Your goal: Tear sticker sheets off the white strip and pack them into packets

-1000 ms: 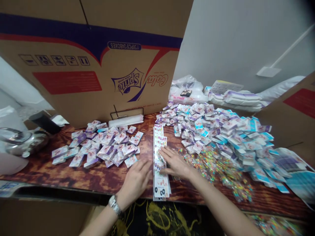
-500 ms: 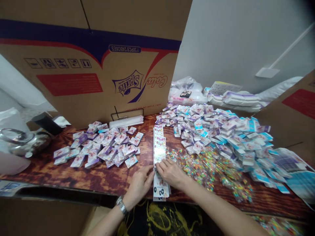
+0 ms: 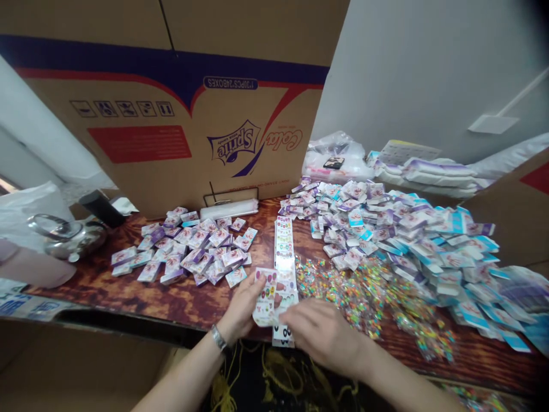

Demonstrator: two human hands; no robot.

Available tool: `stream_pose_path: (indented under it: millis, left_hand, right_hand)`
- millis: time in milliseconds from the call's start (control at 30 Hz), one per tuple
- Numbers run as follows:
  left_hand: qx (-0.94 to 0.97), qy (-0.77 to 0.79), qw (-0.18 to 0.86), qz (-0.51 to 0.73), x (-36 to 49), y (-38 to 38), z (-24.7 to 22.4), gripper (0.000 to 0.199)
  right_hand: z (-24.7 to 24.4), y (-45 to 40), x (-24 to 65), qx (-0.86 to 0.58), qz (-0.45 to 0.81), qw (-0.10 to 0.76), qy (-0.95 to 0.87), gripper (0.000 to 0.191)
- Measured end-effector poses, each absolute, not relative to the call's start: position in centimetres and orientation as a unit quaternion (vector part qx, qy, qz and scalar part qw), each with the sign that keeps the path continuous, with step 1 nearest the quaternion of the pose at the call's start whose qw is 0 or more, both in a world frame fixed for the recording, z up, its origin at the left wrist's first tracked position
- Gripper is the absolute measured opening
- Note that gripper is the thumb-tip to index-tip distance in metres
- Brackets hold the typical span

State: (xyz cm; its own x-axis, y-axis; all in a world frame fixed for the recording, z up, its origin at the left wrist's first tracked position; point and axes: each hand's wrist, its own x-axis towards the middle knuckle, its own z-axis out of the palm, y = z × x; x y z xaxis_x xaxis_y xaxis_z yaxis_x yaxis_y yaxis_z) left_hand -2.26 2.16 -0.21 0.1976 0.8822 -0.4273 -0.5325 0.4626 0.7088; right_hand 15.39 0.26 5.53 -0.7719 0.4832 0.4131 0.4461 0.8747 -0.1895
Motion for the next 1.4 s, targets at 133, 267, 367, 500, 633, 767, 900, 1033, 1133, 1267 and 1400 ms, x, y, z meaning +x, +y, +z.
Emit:
stream_pose_path:
  millis: [133,267,367,500,633,767,900,1033,1133,1267,1400]
  left_hand:
    - [0.384,0.394,0.718,0.426,-2.5,1.0,0.4,0.049]
    - [0.565,0.379,0.635,0.366,-3.3,0.8,1.6,0.04]
    - [0.559,0.387,0.642,0.355,-3.3,1.0,1.7,0.028]
    - [0.397,0.387,0.732,0.397,-2.3,1.0,1.0,0.03]
    - [0.225,0.334,0.796,0.451,-1.5,0.9,1.4,0.044]
    - [0.162,0.301,0.812,0.473,-1.2,0.9,2.2,0.041]
    - [0.163,0.356,0.769,0.506,-1.0,0.8,1.9,0.02]
    - [0.259,0.363,0.74,0.504,-1.3,0.8,1.4,0.022]
    - [0.319,0.354,0.73,0.49,-1.7,0.7,1.3,0.028]
    - [0.439,0.375,0.693,0.432,-2.4,0.7,1.2,0.031]
    - [0.567,0.435,0.579,0.393,-2.7,0.7,0.3,0.029]
  right_hand:
    - [5.2,3.8,15.8,-0.352,0.023,0.259,-0.899,0.019]
    - [4.5,6.1,15.5,-0.377,0.003,0.259,-0.89,0.02]
    - [4.6,6.3,15.4,-0.376,0.003,0.287,-0.881,0.021]
    - [4.9,4.7,15.3,-0.327,-0.044,0.319,-0.888,0.024]
    - [4.4,2.1,14.8,-0.255,-0.075,0.293,-0.919,0.029]
    - [3.5,1.1,14.2,-0.255,-0.084,0.277,-0.923,0.03]
    - [2.9,1.5,14.4,-0.232,-0.069,0.27,-0.932,0.03]
    - [3.0,1.9,14.5,-0.292,0.09,0.284,-0.909,0.027]
    - [3.5,2.4,14.5,-0.351,0.233,0.302,-0.855,0.02]
    - [4.1,3.4,14.8,-0.422,0.28,0.28,-0.815,0.008]
    - [3.4,3.6,14.8,-0.445,0.255,0.263,-0.817,0.012]
